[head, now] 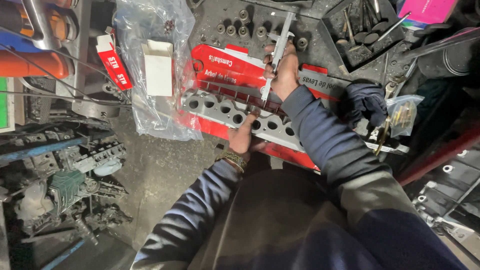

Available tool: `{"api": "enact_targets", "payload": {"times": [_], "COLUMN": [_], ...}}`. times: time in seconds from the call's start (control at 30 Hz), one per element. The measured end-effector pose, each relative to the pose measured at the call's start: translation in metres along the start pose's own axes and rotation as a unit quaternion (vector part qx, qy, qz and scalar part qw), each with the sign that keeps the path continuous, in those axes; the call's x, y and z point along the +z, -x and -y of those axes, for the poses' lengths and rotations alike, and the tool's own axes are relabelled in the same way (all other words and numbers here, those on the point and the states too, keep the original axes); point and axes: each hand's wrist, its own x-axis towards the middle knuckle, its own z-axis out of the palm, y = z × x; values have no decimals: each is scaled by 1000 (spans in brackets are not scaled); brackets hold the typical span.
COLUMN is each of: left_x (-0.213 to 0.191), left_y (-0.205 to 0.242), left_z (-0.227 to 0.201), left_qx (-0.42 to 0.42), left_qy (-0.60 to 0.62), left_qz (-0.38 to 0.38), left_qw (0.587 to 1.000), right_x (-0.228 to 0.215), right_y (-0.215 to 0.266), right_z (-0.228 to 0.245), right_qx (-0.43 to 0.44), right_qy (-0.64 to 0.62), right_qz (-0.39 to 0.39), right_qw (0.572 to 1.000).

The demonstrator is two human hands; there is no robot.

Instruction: The person uses a caliper to measure the internal diameter of several holes in a metallic engine cylinder head. They hold the part steady with one hand while adjusting the caliper with the other, moving from one hole to the next to take multiple measurements.

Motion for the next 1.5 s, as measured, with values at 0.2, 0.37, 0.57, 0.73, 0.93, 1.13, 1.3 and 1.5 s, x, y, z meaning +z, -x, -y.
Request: {"api": "enact_targets", "payload": {"times": [0.2,0.37,0.57,0.73,0.93,1.13,1.3,1.5], "left_x": [-1,0,1,-2,-1,-3,0,-1], "left_y": [2,-1,-3,-21,-16,-21,-11,-17], "left_z": [0,2,5,20,17,23,12,18], "left_qx": [26,1,16,62,50,140,27,59], "left_qy": [14,6,32,63,41,61,57,51], "left_qz": [22,5,8,0,5,30,13,-4], "left_qw": [999,1000,999,996,998,988,998,997], "right_x": [2,-4,-9,-9,-5,-8,-10,-3], "right_y": [-1,-6,-12,-10,-6,-13,-12,-3], "right_z": [0,-4,-6,-7,-5,-6,-6,-6], "right_qx": [5,-1,-8,-7,-12,-12,-19,-24], "right_qy": [0,-4,-15,-10,-10,-34,-34,3], "right_qz": [-17,-16,-26,-37,-42,-40,-23,-23], "right_qw": [1000,1000,1000,999,999,999,999,999]}}
